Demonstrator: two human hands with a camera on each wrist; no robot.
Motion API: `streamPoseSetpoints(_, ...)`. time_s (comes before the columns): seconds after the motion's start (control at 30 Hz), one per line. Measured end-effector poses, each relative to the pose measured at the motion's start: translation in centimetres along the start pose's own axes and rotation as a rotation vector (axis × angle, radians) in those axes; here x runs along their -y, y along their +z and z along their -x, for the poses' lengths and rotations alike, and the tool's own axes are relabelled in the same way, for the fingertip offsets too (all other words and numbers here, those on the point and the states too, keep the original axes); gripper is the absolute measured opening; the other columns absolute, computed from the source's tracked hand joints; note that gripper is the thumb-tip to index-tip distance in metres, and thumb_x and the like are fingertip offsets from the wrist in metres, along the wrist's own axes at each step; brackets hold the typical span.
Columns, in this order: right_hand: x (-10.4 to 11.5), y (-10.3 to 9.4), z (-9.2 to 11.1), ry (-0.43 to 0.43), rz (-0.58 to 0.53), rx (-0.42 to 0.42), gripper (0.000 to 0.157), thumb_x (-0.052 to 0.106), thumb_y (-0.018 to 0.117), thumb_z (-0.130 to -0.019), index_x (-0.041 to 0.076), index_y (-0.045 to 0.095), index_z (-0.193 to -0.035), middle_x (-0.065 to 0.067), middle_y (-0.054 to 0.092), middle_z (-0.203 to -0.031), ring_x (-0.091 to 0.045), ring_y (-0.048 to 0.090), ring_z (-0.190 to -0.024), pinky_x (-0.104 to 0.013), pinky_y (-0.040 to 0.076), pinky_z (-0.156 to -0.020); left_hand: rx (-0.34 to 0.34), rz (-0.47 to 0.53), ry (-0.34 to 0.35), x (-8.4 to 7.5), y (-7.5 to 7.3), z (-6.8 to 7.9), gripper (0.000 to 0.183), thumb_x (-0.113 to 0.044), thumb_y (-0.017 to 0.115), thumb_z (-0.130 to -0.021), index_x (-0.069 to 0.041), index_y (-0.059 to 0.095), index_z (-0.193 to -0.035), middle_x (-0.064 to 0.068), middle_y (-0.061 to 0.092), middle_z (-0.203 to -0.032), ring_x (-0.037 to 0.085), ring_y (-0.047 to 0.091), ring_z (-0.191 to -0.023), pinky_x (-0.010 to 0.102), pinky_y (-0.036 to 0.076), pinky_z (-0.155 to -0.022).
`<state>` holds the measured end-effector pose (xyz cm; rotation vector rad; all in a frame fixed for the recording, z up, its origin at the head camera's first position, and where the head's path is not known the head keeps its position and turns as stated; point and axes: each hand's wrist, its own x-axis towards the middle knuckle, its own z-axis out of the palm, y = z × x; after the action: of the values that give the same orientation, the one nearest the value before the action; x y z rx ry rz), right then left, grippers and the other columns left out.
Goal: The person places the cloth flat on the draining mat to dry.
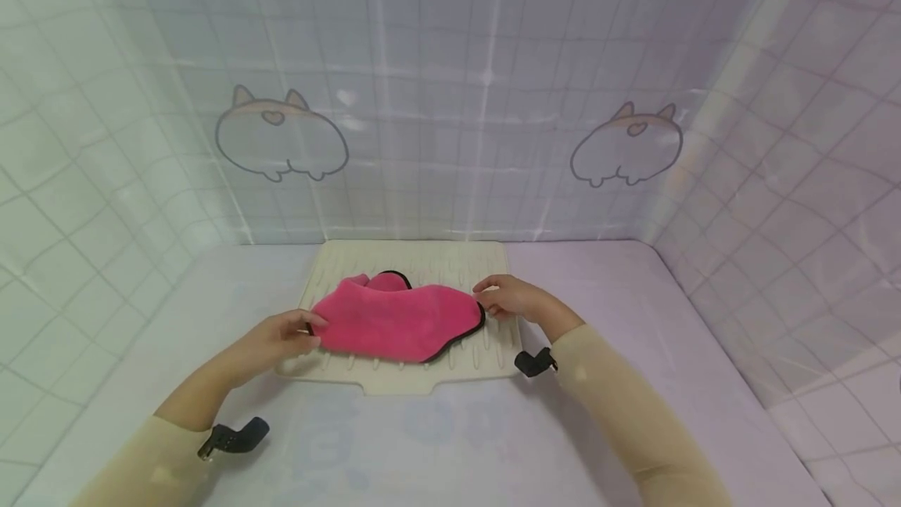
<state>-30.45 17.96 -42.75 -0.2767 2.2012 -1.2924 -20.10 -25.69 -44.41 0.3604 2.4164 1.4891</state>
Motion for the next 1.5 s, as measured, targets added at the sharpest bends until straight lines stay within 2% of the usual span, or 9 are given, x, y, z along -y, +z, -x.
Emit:
streamPoseSetpoints(0.2, 0.3, 0.7, -0.9, 0.017, -0.157, -0.042, 0.039, 0.016, 0.058, -0.102, -0.005, 0.052, -0.135, -0.004, 0.062, -0.099, -0.013, 0.056, -0.079, -0.027, 0.052, -0.078, -0.118, -0.035, 0.020, 0.0, 0.5, -0.3, 0.032, -0.021, 0.070, -0.096, -0.005, 0.064, -0.122, 0.014, 0.063, -0.116, 0.028, 0.063, -0.097, 0.034, 0.054, -0.078)
streamPoseSetpoints(0.57, 0.2, 1.4, -2.4, 0.012, -0.443, 0.076, 0.041, 0.007, 0.063, -0.098, 0.003, 0.056, -0.139, -0.002, 0.061, -0.100, -0.007, 0.047, -0.057, -0.019, 0.046, -0.058, -0.307, -0.036, 0.034, -0.1, 1.3, -0.9, 0.046, -0.024, 0.074, -0.093, -0.007, 0.060, -0.134, 0.016, 0.064, -0.117, 0.026, 0.067, -0.085, 0.027, 0.051, -0.065)
streamPoseSetpoints(0.73, 0.6, 1.2, -1.9, -0.159, -0.577, 0.188, 0.050, -0.005, 0.051, -0.101, 0.002, 0.044, -0.149, -0.003, 0.059, -0.123, -0.008, 0.064, -0.083, -0.021, 0.054, -0.074, -0.321, -0.048, 0.026, -0.5, 1.0, -1.0, 0.060, -0.024, 0.074, -0.093, -0.008, 0.050, -0.146, 0.021, 0.062, -0.119, 0.028, 0.068, -0.083, 0.027, 0.048, -0.062)
streamPoseSetpoints(0.9, 1.6, 0.7, -1.1, -0.366, -0.645, 0.214, 0.055, -0.011, 0.044, -0.101, 0.001, 0.035, -0.154, -0.006, 0.049, -0.146, -0.012, 0.062, -0.113, -0.025, 0.056, -0.086, -0.305, -0.064, -0.007, -0.9, 0.6, -1.3, 0.072, -0.026, 0.074, -0.093, -0.010, 0.038, -0.154, 0.010, 0.057, -0.066, 0.020, 0.054, -0.062, 0.027, 0.039, -0.051)
streamPoseSetpoints(1.13, 3.1, -0.2, -0.2, -0.550, -0.461, -0.045, 0.069, -0.007, 0.053, -0.098, 0.013, 0.027, -0.159, -0.005, 0.020, -0.165, -0.003, 0.054, -0.078, -0.017, 0.040, -0.057, -0.329, -0.088, 0.024, -1.8, -0.2, -2.4, 0.080, -0.024, 0.073, -0.094, -0.015, 0.027, -0.159, -0.005, 0.037, -0.053, 0.010, 0.036, -0.050, 0.027, 0.034, -0.046)
streamPoseSetpoints(1.2, 3.3, -0.3, 0.3, -0.556, -0.351, -0.123, 0.074, -0.005, 0.058, -0.097, 0.018, 0.027, -0.160, -0.005, 0.022, -0.165, -0.005, 0.055, -0.077, -0.020, 0.039, -0.056, -0.326, -0.105, 0.051, -2.0, -0.4, -2.7, 0.082, -0.023, 0.073, -0.094, -0.016, 0.025, -0.160, 0.002, 0.053, -0.069, 0.011, 0.040, -0.051, 0.027, 0.036, -0.048)
streamPoseSetpoints(1.27, 3.2, -0.4, 0.9, -0.555, -0.235, -0.162, 0.076, -0.004, 0.061, -0.097, 0.021, 0.027, -0.160, -0.007, 0.029, -0.162, -0.014, 0.064, -0.092, -0.022, 0.047, -0.061, -0.307, -0.133, 0.082, -2.1, -0.5, -3.0, 0.083, -0.023, 0.073, -0.094, -0.014, 0.024, -0.160, 0.013, 0.063, -0.104, 0.013, 0.046, -0.054, 0.027, 0.039, -0.049)
streamPoseSetpoints(1.37, 2.5, -0.4, 1.7, -0.521, -0.028, -0.165, 0.077, 0.000, 0.064, -0.096, 0.022, 0.027, -0.160, -0.008, 0.029, -0.162, -0.020, 0.066, -0.099, -0.025, 0.052, -0.069, -0.264, -0.204, 0.106, -2.2, -0.7, -3.3, 0.083, -0.022, 0.072, -0.095, -0.008, 0.022, -0.160, 0.022, 0.033, -0.153, 0.016, 0.053, -0.061, 0.028, 0.043, -0.054)
streamPoseSetpoints(1.5, 0.9, -0.1, 2.1, -0.414, 0.182, -0.085, 0.079, 0.008, 0.069, -0.095, 0.015, 0.026, -0.160, -0.015, 0.035, -0.156, -0.015, 0.056, -0.070, -0.026, 0.047, -0.061, -0.172, -0.263, 0.069, -2.2, -0.9, -3.7, 0.087, -0.022, 0.072, -0.094, -0.005, 0.019, -0.160, 0.027, 0.021, -0.159, 0.015, 0.052, -0.063, 0.030, 0.045, -0.057)
